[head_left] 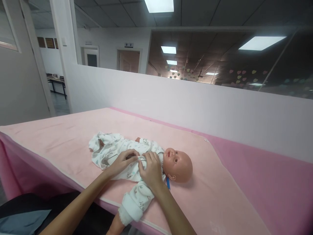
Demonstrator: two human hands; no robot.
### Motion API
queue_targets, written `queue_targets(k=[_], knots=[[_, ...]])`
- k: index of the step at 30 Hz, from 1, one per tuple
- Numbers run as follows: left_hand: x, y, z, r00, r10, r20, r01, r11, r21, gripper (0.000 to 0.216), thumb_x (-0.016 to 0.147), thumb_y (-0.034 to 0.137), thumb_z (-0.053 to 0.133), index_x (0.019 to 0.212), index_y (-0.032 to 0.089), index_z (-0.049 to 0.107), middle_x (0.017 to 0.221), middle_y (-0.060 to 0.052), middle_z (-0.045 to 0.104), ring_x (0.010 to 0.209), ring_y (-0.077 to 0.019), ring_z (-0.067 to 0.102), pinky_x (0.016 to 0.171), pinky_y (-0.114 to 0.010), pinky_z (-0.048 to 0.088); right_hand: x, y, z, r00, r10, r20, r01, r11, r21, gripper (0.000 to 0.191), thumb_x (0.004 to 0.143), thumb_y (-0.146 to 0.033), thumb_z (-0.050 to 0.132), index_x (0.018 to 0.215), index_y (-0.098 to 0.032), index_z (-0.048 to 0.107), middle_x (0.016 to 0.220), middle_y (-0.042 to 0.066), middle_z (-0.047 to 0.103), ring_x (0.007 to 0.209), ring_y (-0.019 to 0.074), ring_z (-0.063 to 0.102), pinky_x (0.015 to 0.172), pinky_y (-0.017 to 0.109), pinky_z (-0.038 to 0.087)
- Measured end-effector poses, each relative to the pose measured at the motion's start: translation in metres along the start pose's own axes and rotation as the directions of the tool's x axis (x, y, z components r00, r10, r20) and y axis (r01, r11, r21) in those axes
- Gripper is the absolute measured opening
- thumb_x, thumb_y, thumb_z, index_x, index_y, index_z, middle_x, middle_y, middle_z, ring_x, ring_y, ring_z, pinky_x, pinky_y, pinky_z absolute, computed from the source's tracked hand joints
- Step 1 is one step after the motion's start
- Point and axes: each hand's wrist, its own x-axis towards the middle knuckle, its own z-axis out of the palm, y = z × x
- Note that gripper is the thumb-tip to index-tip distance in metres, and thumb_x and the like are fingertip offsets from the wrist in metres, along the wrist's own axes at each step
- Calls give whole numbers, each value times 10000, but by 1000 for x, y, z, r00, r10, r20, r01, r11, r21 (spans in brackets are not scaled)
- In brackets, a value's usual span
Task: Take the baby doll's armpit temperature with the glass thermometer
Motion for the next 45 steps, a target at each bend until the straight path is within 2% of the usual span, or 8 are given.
queue_targets(k=[9, 13, 17, 22, 26, 31, 38, 45], knots=[[2, -1, 1, 1000, 7, -15, -6, 998, 63, 230, 825, 364, 508, 878, 169, 616, 862, -45, 627, 815, -183, 568, 734, -281, 451, 0, 0, 3, 1000, 0, 16, 0, 999, -49, 76, 810, -241, 505, 851, -195, 549, 859, 44, 554, 820, 192, 475, 730, 320, 376], [-1, 1, -3, 1000, -18, -6, 18, 992, 124, 264, 825, 350, 503, 1001, 185, 609, 963, -53, 635, 861, -192, 582, 749, -281, 466, -2, 2, 4, 1000, -1, 10, 2, 998, -64, 110, 848, -273, 469, 840, -197, 548, 843, 45, 553, 811, 190, 477, 725, 319, 375], [-13, 3, -18, 1000, 3, -5, -1, 930, 367, 310, 819, 355, 497, 1083, 218, 586, 1073, -50, 616, 960, -214, 565, 809, -301, 458, -1, -2, -2, 999, -31, -5, 31, 994, -102, 93, 831, -210, 457, 849, -188, 545, 832, 42, 549, 816, 183, 474, 789, 335, 365], [-26, 3, -38, 997, 79, 4, -65, 779, 624, 309, 824, 379, 485, 1062, 224, 606, 1074, -55, 624, 988, -238, 548, 875, -349, 408, 11, -19, 0, 982, -170, 81, 180, 974, -140, 131, 806, -194, 477, 914, -188, 551, 880, 46, 552, 874, 180, 477, 896, 369, 324], [-27, 1, -44, 992, 114, 50, -120, 769, 628, 318, 828, 360, 488, 1098, 231, 595, 1062, -59, 626, 967, -232, 549, 846, -333, 408, 19, -28, 17, 977, -160, 140, 177, 977, -121, 71, 806, -250, 523, 848, -197, 548, 830, 36, 558, 824, 180, 489, 817, 347, 363], [-25, 2, -45, 991, 102, 83, -132, 766, 629, 321, 838, 355, 473, 1108, 233, 597, 1064, -70, 608, 956, -231, 542, 838, -329, 399, 18, -24, 27, 984, -135, 114, 146, 984, -101, 84, 816, -226, 525, 744, -199, 492, 786, 26, 552, 775, 173, 497, 756, 327, 376], [-26, 4, -43, 996, 64, 57, -85, 776, 625, 309, 854, 342, 453, 1112, 254, 597, 986, -59, 593, 883, -209, 538, 788, -307, 394, 16, -23, 28, 990, -131, 53, 135, 988, -76, 119, 880, -223, 437, 766, -200, 460, 736, 13, 553, 717, 165, 499, 730, 316, 376], [-22, -5, -40, 991, 133, 30, -121, 760, 639, 272, 855, 330, 453, 1022, 221, 638, 900, -76, 606, 816, -206, 527, 756, -317, 382, 17, -22, 33, 991, -128, 50, 134, 981, -139, 130, 879, -216, 440, 750, -206, 443, 732, 25, 546, 705, 173, 506, 702, 322, 382]])
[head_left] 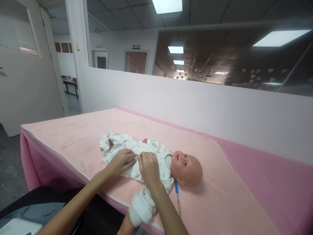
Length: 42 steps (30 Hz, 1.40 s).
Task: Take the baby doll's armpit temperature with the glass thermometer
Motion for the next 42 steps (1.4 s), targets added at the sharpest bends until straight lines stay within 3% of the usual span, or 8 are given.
queue_targets(k=[9, 23, 42], knots=[[0, -5, -3, 999, -29, 32, 32, 993, -109, 280, 853, 333, 443, 1036, 227, 625, 950, -58, 622, 859, -213, 531, 796, -318, 391, 0, -1, 1, 999, 28, -29, -28, 999, -15, 143, 893, -233, 424, 753, -211, 440, 711, 20, 540, 675, 173, 508, 691, 328, 387], [0, -10, 4, 1000, -13, 23, 14, 998, -62, 274, 868, 289, 403, 1028, 212, 612, 933, -76, 608, 856, -213, 519, 778, -329, 394, -1, -1, 0, 1000, 20, -19, -20, 1000, -4, 146, 880, -215, 442, 734, -214, 436, 709, 15, 541, 689, 173, 510, 710, 329, 381], [7, -11, -10, 993, -78, 89, 98, 961, -258, 141, 808, 284, 510, 845, 194, 612, 888, -40, 595, 827, -186, 563, 745, -288, 445, -2, -1, -2, 999, 39, 21, -39, 999, 27, 110, 875, -222, 464, 766, -208, 462, 737, 8, 554, 722, 167, 498, 721, 308, 385]])
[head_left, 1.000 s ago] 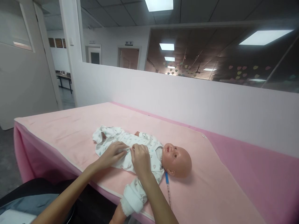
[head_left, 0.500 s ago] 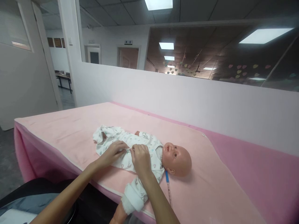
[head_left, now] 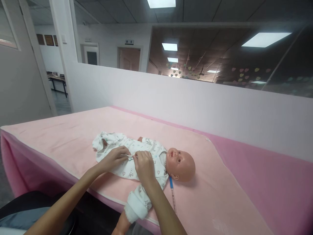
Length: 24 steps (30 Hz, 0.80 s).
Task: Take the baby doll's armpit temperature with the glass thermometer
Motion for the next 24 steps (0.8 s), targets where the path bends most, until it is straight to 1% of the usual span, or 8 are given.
queue_targets(k=[3, 5, 11, 15, 19, 22, 23, 24], knots=[[-1, 6, -1, 994, -36, -107, 17, 983, -181, 170, 816, 326, 515, 849, 168, 567, 852, -45, 578, 801, -176, 562, 702, -278, 471, 0, 1, 1, 1000, 20, -18, -21, 1000, -9, 112, 875, -216, 459, 764, -205, 463, 730, 11, 553, 707, 168, 497, 711, 307, 384], [-1, 9, 0, 984, -21, -176, -14, 980, -197, 195, 820, 349, 515, 862, 168, 577, 890, -53, 578, 845, -180, 560, 742, -288, 477, 0, 1, 1, 1000, 22, -18, -22, 1000, -8, 111, 875, -212, 454, 765, -203, 466, 736, 13, 554, 710, 167, 498, 712, 306, 384], [-1, 1, 12, 992, 82, -97, -65, 984, 165, 243, 839, 389, 488, 897, 241, 671, 962, -41, 607, 900, -188, 557, 848, -325, 434, -3, 1, 1, 1000, 18, 12, -18, 1000, -3, 120, 881, -211, 432, 770, -197, 474, 740, 14, 552, 734, 164, 500, 726, 302, 387], [4, -8, 15, 995, 84, -62, -65, 964, 256, 214, 820, 382, 521, 916, 275, 680, 1042, -35, 603, 954, -209, 546, 870, -346, 413, -2, 3, 2, 999, 23, 36, -23, 1000, -1, 119, 876, -198, 428, 772, -194, 486, 747, 21, 557, 753, 169, 505, 741, 308, 397], [-2, 0, 10, 995, 89, -51, -69, 949, 306, 231, 822, 387, 512, 964, 287, 664, 1148, -39, 565, 1047, -238, 506, 928, -393, 378, 2, -1, -6, 997, 36, 65, -40, 997, 63, 109, 853, -170, 433, 773, -191, 504, 758, 24, 575, 778, 173, 523, 782, 322, 413], [-31, 14, 9, 963, 68, -259, 5, 963, 270, 307, 802, 417, 530, 1068, 284, 607, 1229, -38, 508, 1125, -253, 457, 967, -413, 358, -7, -14, -28, 993, 111, -25, -106, 983, 150, 120, 827, -138, 436, 884, -189, 528, 851, 27, 610, 859, 173, 549, 928, 365, 361], [-46, 16, 10, 921, 38, -387, 52, 974, 220, 335, 798, 420, 532, 1096, 277, 584, 1245, -34, 493, 1145, -250, 443, 971, -402, 363, -16, -18, -38, 982, 169, -80, -154, 973, 170, 158, 825, -138, 433, 942, -188, 527, 901, 33, 617, 892, 174, 553, 963, 377, 336], [-64, 15, 12, 842, -19, -538, 120, 981, 153, 344, 806, 414, 520, 1112, 264, 565, 1242, -33, 492, 1147, -245, 445, 972, -392, 369, -28, -21, -49, 964, 233, -131, -208, 962, 179, 176, 835, -153, 424, 974, -188, 526, 935, 41, 620, 912, 176, 556, 964, 372, 340]])
